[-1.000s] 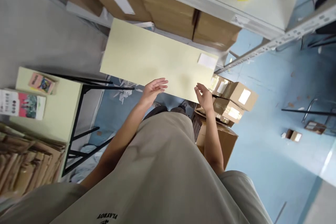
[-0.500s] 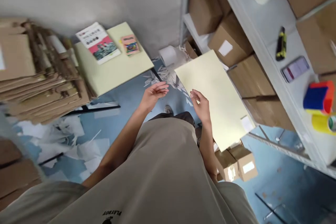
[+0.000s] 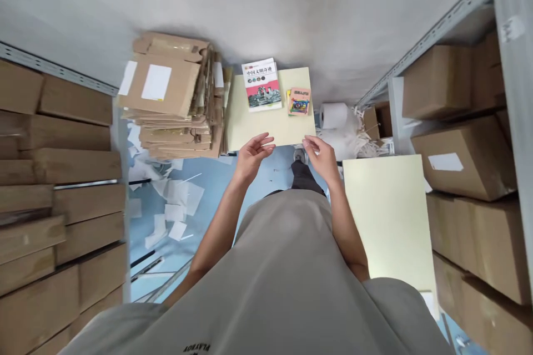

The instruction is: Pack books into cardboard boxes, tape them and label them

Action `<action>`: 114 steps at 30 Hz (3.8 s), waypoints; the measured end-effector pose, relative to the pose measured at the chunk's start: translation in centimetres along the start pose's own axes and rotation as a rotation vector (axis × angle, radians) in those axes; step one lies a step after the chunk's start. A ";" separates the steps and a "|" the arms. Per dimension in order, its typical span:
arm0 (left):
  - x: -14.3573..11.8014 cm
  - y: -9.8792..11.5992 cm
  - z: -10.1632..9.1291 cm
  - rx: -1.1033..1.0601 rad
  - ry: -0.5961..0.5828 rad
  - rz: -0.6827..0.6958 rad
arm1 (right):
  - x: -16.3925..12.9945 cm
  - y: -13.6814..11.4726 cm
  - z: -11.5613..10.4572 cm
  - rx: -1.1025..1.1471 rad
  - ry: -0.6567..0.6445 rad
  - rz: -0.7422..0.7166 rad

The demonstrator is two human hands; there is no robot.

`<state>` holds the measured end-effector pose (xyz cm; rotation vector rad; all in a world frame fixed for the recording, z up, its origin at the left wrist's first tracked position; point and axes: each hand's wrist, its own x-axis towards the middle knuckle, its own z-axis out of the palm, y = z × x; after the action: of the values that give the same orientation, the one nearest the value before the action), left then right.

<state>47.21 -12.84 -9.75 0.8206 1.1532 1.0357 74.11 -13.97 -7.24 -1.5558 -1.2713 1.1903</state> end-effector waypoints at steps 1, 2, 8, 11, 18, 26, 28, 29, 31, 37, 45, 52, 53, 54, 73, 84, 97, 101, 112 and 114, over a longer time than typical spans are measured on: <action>1.1 0.6 -0.5 0.004 0.030 0.006 | 2.0 -0.2 0.5 0.002 -0.028 -0.001; 2.4 1.1 -0.9 0.006 0.059 0.008 | 4.0 -0.4 1.0 0.003 -0.054 -0.001; 11.0 2.2 -1.7 0.038 0.164 -0.036 | 15.3 0.0 1.9 -0.032 -0.151 0.005; 14.8 1.8 -1.7 0.045 0.190 -0.065 | 20.4 1.4 1.9 -0.085 -0.152 0.046; 19.6 0.5 -1.5 0.052 0.246 -0.201 | 28.5 4.8 3.5 -0.576 -0.105 0.461; 21.3 1.0 -2.8 0.078 0.196 -0.273 | 29.1 7.4 6.2 -0.675 -0.087 0.712; 21.6 1.3 -3.1 0.073 0.194 -0.277 | 28.7 7.6 5.9 -0.678 -0.072 0.720; 21.7 1.4 -3.2 0.071 0.190 -0.277 | 28.5 7.6 5.7 -0.679 -0.058 0.719; 21.9 1.7 -3.5 0.073 0.167 -0.273 | 28.0 7.3 5.1 -0.678 -0.021 0.712; 22.4 2.5 -3.1 0.107 0.050 -0.242 | 24.7 4.8 3.1 -0.582 0.118 0.611; 19.0 1.9 1.6 0.189 -0.331 -0.316 | 11.9 1.3 0.5 0.095 0.366 0.392; 13.5 2.2 6.6 0.170 -0.666 -0.411 | -0.2 -2.6 1.6 0.380 0.681 0.378; 12.9 2.4 7.3 0.164 -0.688 -0.427 | -1.4 -2.8 1.6 0.424 0.722 0.376; 12.2 2.6 7.9 0.156 -0.709 -0.442 | -2.6 -2.8 1.5 0.470 0.762 0.373; -3.8 -5.9 31.0 0.255 -0.894 -0.417 | -24.1 5.6 -14.2 0.579 1.137 0.150; -11.6 -10.5 38.8 0.322 -0.879 -0.326 | -31.5 10.6 -18.7 0.521 1.350 0.115; -15.8 -10.2 41.4 0.403 -1.022 -0.162 | -31.8 8.7 -17.9 0.271 1.465 0.181; -17.5 -10.1 41.1 0.441 -1.225 -0.045 | -31.8 7.5 -18.2 0.360 1.437 0.236; -13.3 -9.9 43.4 0.415 -1.243 -0.328 | -34.8 7.5 -20.5 0.593 1.299 0.136; -13.7 -9.9 43.4 0.403 -1.202 -0.317 | -34.5 7.7 -20.5 0.595 1.309 0.143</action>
<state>90.50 -29.04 -4.49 1.2590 0.3918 -0.0641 93.76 -49.53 -3.09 -1.4671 0.0597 0.3232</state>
